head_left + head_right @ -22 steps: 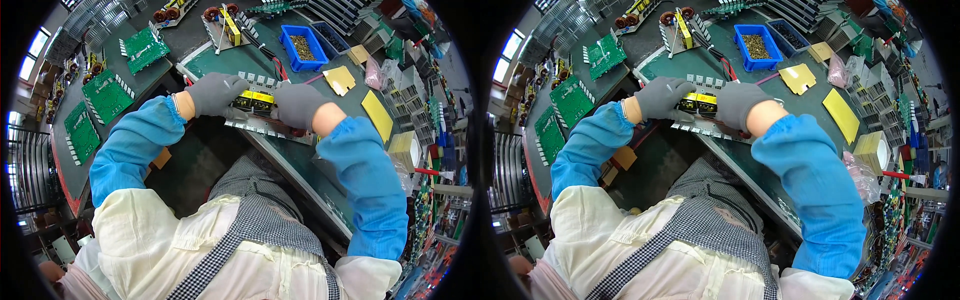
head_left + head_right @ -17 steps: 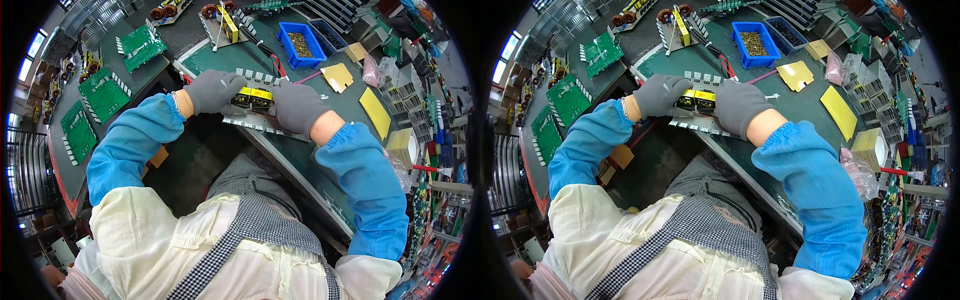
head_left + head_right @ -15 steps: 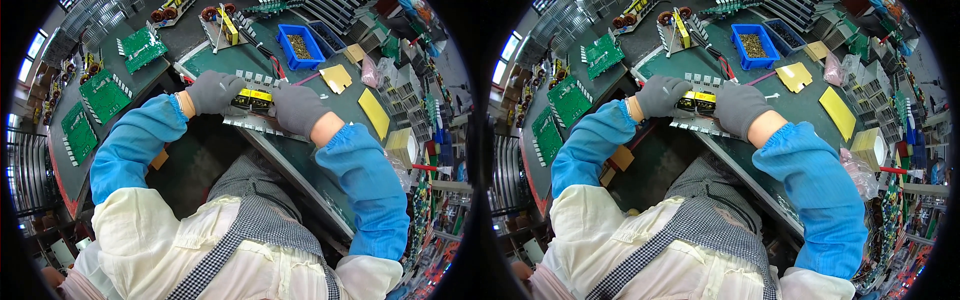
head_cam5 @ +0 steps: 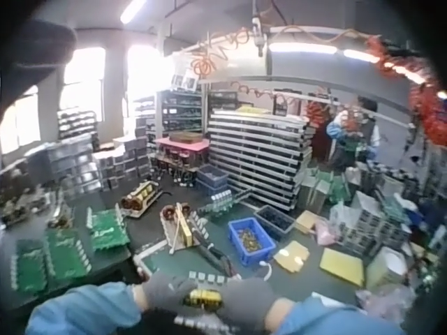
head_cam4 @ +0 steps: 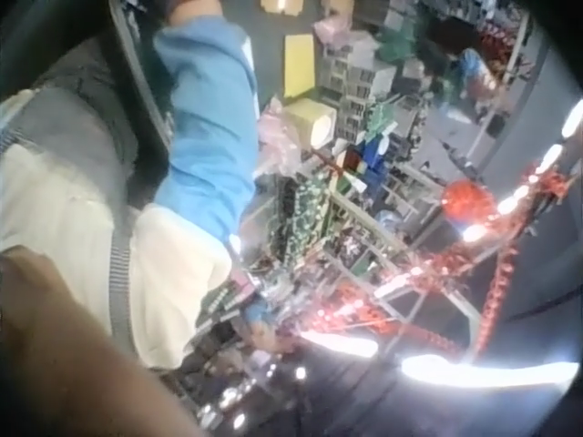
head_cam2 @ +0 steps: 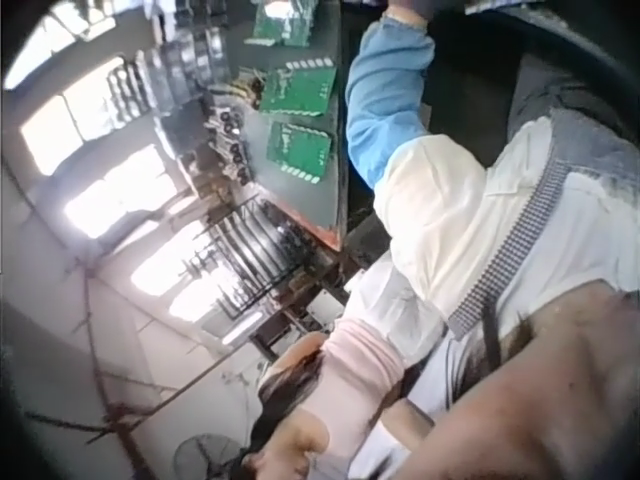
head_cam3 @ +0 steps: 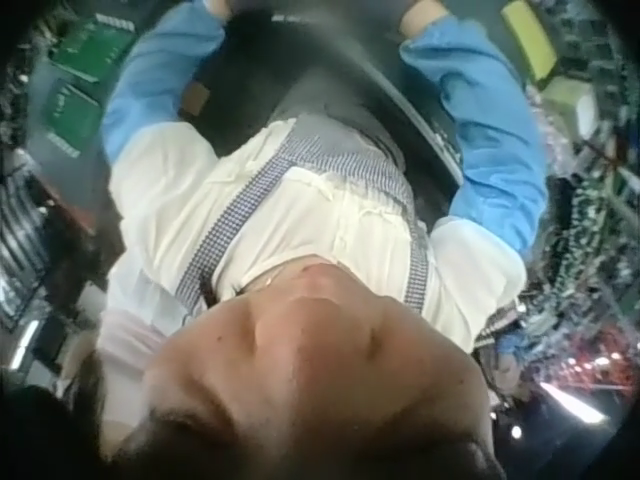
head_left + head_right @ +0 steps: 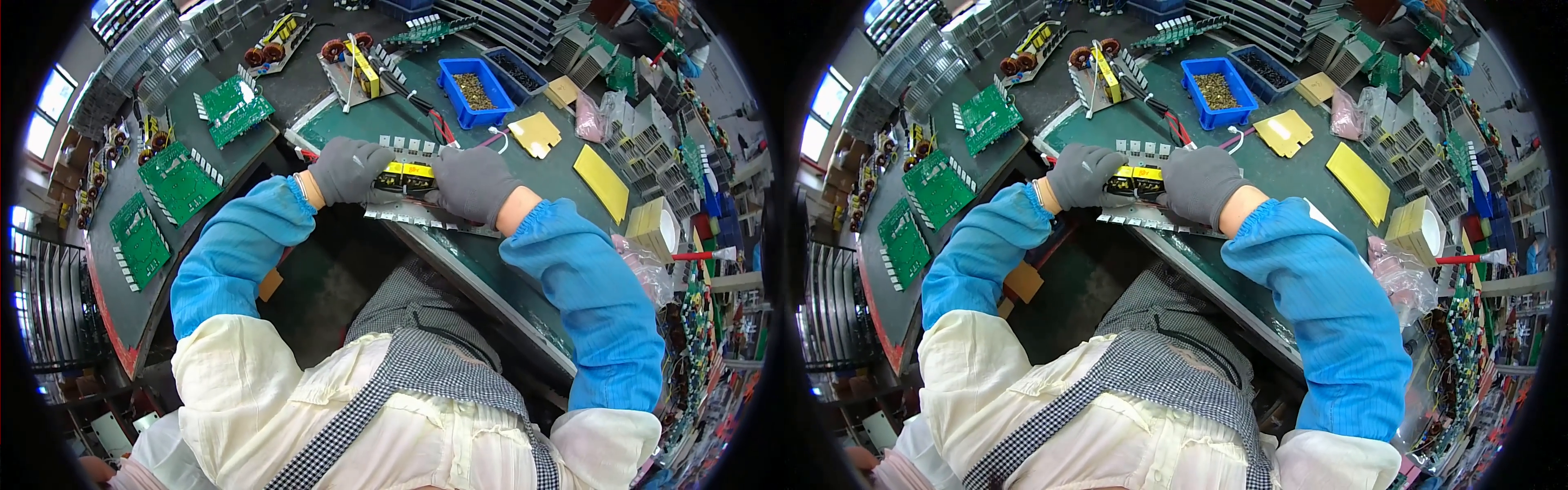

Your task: Assembling electronic components and applying sealant to large circuit boards in a factory workshop.

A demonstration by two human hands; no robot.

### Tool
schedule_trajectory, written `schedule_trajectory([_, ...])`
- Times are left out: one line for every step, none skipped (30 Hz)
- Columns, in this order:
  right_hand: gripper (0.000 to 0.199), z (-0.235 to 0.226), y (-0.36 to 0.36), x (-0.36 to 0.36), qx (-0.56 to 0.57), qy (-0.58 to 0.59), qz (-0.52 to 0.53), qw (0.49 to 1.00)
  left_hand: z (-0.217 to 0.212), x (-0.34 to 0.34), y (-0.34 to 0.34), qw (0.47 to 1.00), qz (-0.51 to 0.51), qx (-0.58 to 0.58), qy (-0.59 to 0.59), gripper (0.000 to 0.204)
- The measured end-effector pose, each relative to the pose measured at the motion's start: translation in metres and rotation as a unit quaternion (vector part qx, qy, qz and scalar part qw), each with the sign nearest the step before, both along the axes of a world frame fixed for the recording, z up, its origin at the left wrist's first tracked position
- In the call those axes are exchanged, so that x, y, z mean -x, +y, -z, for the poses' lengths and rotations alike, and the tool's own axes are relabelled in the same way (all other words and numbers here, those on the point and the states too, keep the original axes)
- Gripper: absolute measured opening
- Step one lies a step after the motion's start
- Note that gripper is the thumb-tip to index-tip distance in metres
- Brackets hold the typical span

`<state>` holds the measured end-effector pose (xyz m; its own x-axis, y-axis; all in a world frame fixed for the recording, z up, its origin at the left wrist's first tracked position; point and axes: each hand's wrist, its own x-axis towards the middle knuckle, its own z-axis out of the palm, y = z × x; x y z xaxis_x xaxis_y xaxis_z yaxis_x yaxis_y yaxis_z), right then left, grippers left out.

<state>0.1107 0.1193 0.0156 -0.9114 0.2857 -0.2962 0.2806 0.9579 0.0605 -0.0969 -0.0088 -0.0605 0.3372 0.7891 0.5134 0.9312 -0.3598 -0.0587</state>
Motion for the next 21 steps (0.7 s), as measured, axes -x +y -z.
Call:
schedule_trajectory([0.046, 0.001, 0.002, -0.001, -0.003, 0.004, 0.003, 1.0, -0.001, -0.001, -0.001, 1.0, -0.008, 0.006, -0.002, 0.037])
schedule_trajectory([0.047, 0.004, 0.005, -0.002, 0.01, 0.023, -0.01, 1.0, -0.003, 0.0, -0.001, 1.0, -0.006, 0.003, 0.001, 0.037])
schedule_trajectory([0.048, 0.002, 0.006, -0.004, 0.024, 0.04, -0.022, 0.999, -0.008, -0.001, 0.0, 0.999, -0.01, 0.049, -0.003, 0.041])
schedule_trajectory([0.048, -0.001, 0.009, -0.007, 0.021, 0.042, -0.018, 0.999, -0.013, -0.003, 0.001, 0.995, -0.015, 0.094, -0.008, 0.046])
schedule_trajectory([0.048, -0.005, 0.012, -0.011, 0.041, 0.037, -0.021, 0.998, -0.018, -0.005, 0.001, 0.996, -0.012, 0.091, -0.006, 0.046])
schedule_trajectory([0.048, -0.008, 0.014, -0.013, 0.062, 0.032, -0.026, 0.997, -0.028, -0.009, 0.0, 0.994, -0.01, 0.104, -0.01, 0.051])
schedule_trajectory([0.048, -0.009, 0.018, -0.017, 0.06, 0.033, -0.025, 0.997, -0.035, -0.012, 0.001, 0.993, -0.008, 0.117, -0.013, 0.056])
schedule_trajectory([0.047, -0.009, 0.023, -0.022, 0.059, 0.046, -0.024, 0.997, -0.041, -0.017, 0.007, 0.993, -0.006, 0.115, -0.013, 0.056])
schedule_trajectory([0.046, -0.01, 0.023, -0.024, 0.06, 0.058, -0.026, 0.996, -0.046, -0.025, 0.01, 0.988, -0.032, 0.153, 0.009, 0.058])
schedule_trajectory([0.046, -0.01, 0.022, -0.024, 0.06, 0.057, -0.027, 0.996, -0.048, -0.028, 0.012, 0.98, -0.056, 0.191, 0.031, 0.059])
schedule_trajectory([0.044, -0.01, 0.021, -0.026, 0.059, 0.047, -0.027, 0.997, -0.043, -0.028, 0.012, 0.979, -0.057, 0.191, 0.03, 0.059])
schedule_trajectory([0.042, -0.01, 0.021, -0.027, 0.057, 0.037, -0.028, 0.997, -0.037, -0.029, 0.013, 0.978, -0.064, 0.195, 0.039, 0.058])
schedule_trajectory([0.037, -0.007, 0.016, -0.027, 0.062, 0.048, -0.015, 0.997, -0.033, -0.028, 0.015, 0.976, -0.07, 0.199, 0.048, 0.056])
schedule_trajectory([0.037, -0.007, 0.016, -0.024, 0.062, 0.048, -0.017, 0.997, -0.03, -0.025, 0.015, 0.976, -0.072, 0.199, 0.048, 0.056])
schedule_trajectory([0.036, -0.006, 0.015, -0.024, 0.053, 0.04, -0.01, 0.998, -0.029, -0.026, 0.016, 0.978, -0.063, 0.193, 0.049, 0.056])
schedule_trajectory([0.034, -0.005, 0.016, -0.024, 0.044, 0.033, -0.004, 0.998, -0.028, -0.026, 0.017, 0.98, -0.053, 0.186, 0.05, 0.055])
schedule_trajectory([0.034, -0.003, 0.019, -0.024, 0.045, 0.033, -0.003, 0.998, -0.029, -0.026, 0.019, 0.98, -0.052, 0.187, 0.051, 0.055])
schedule_trajectory([0.033, -0.001, 0.022, -0.024, 0.042, 0.049, -0.014, 0.998, -0.03, -0.027, 0.021, 0.978, -0.06, 0.195, 0.051, 0.054])
schedule_trajectory([0.032, 0.001, 0.024, -0.025, 0.037, 0.065, -0.024, 0.997, -0.03, -0.028, 0.022, 0.975, -0.068, 0.203, 0.053, 0.054])
schedule_trajectory([0.032, 0.001, 0.025, -0.026, 0.039, 0.066, -0.022, 0.997, -0.03, -0.03, 0.02, 0.975, -0.066, 0.204, 0.054, 0.054])
schedule_trajectory([0.032, -0.003, 0.026, -0.025, 0.051, 0.052, -0.033, 0.997, -0.031, -0.03, 0.02, 0.975, -0.068, 0.205, 0.049, 0.053])
